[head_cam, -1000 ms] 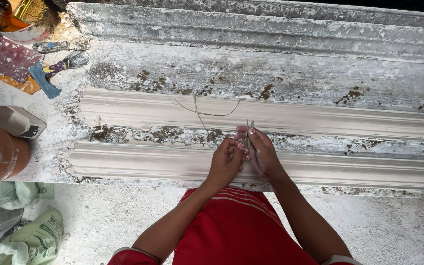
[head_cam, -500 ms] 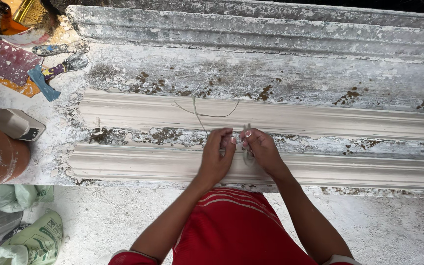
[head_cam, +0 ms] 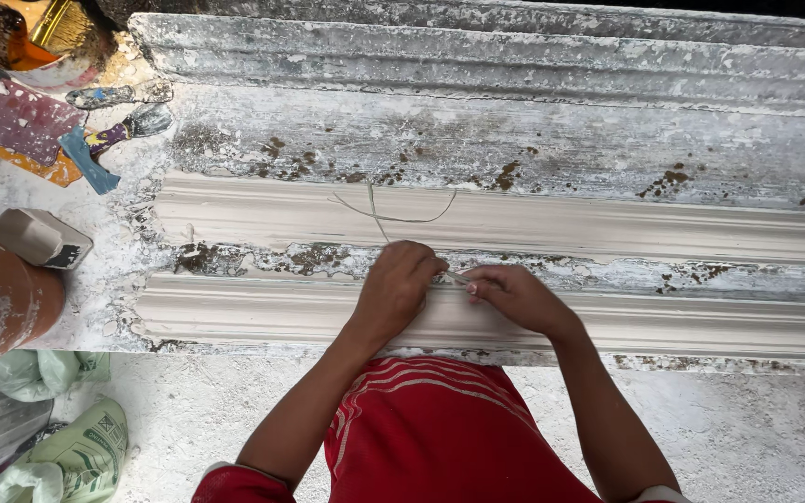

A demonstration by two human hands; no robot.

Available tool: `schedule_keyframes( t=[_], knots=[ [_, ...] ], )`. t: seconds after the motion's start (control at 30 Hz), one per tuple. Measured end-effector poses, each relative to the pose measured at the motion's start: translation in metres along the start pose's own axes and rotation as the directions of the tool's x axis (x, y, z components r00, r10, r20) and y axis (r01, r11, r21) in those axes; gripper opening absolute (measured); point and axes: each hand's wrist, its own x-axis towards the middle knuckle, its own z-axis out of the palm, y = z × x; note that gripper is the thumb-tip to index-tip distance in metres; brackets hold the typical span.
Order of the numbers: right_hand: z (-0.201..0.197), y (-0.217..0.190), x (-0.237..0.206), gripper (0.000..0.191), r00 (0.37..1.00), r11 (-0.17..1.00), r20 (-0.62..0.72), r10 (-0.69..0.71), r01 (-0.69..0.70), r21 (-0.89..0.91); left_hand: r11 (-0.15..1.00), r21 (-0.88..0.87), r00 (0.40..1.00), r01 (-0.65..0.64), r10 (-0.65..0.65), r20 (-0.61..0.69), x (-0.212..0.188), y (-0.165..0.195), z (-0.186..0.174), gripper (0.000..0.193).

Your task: The person ties a green string around a white decorative molding piece on a workbench, then scrapes dried material from the bench surface with a small metal tool.

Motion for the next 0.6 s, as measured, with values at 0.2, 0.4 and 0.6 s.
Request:
schedule_keyframes(
  t=[0.2, 0.4, 0.6],
  knots=[
    [-0.007, 0.013, 0.005, 0.033, 0.916, 0.839, -0.389, 0.096, 0.136, 0.527, 0.837, -0.372, 0.882, 0.401, -0.462, -0.09, -0.006, 0.009, 0.023, 0.01],
    [0.059, 0.016, 0.02, 0.037, 0.94, 0.849, -0.31, -0.139, 0.275, 0.452, 0.392, -0.749, 0.706, 0.534, -0.695, 0.14, -0.011, 0.023, 0.061, 0.019],
    [0.063, 0.017, 0.02, 0.033, 0.89, 0.841, -0.435, -0.138, 0.337, 0.424, 0.458, -0.669, 0.714, 0.586, -0.683, 0.157, -0.02, 0.025, 0.055, 0.018]
  ],
)
